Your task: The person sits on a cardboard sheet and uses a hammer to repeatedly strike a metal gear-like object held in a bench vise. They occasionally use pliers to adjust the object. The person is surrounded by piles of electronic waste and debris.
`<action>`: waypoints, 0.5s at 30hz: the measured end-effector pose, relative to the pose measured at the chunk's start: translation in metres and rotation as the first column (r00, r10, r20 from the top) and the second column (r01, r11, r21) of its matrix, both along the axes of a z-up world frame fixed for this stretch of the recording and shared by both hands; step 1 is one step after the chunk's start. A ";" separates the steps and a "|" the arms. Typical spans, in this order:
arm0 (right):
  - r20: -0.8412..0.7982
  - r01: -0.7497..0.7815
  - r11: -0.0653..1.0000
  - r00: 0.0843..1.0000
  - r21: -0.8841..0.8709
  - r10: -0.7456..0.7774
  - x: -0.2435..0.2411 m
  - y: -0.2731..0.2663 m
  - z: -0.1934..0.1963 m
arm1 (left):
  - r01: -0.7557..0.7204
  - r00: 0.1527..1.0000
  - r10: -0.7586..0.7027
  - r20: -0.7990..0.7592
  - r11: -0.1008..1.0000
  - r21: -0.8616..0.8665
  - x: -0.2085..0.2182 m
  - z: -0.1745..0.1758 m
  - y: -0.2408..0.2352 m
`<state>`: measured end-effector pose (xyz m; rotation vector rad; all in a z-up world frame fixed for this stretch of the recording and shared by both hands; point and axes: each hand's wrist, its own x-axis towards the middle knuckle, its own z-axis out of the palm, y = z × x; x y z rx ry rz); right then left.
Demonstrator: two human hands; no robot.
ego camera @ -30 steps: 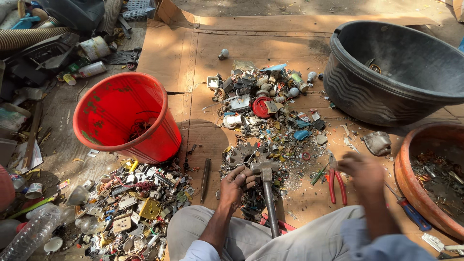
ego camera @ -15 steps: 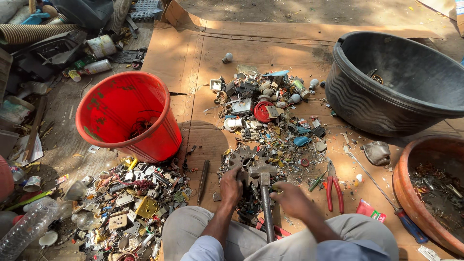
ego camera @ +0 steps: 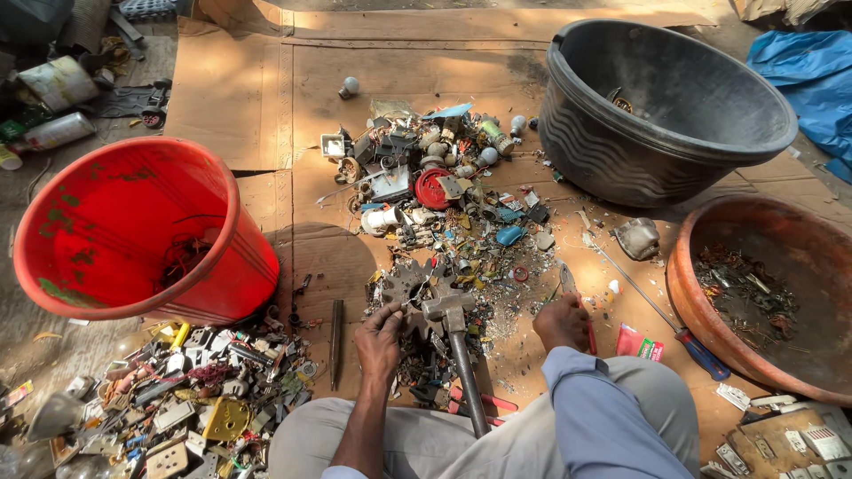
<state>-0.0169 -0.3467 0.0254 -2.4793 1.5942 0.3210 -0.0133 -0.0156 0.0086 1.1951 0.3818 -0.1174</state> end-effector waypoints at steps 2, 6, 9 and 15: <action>0.069 0.040 0.997 0.997 0.059 -0.044 0.000 0.004 0.004 | 0.032 0.999 -0.030 -0.020 0.993 0.113 -0.001 0.011 0.002; 0.180 0.187 0.971 0.960 0.151 -0.213 0.010 0.002 0.015 | 0.014 1.000 -0.007 -0.024 0.943 0.333 0.001 0.010 0.009; 0.416 0.220 0.896 0.826 0.385 -0.381 0.009 -0.007 0.004 | -0.005 0.999 -0.006 0.047 0.971 0.240 0.007 0.002 0.013; 0.730 -0.283 0.674 0.315 0.683 -0.607 -0.013 -0.003 0.007 | 0.020 1.000 -0.018 -0.020 0.998 0.067 0.004 0.017 0.018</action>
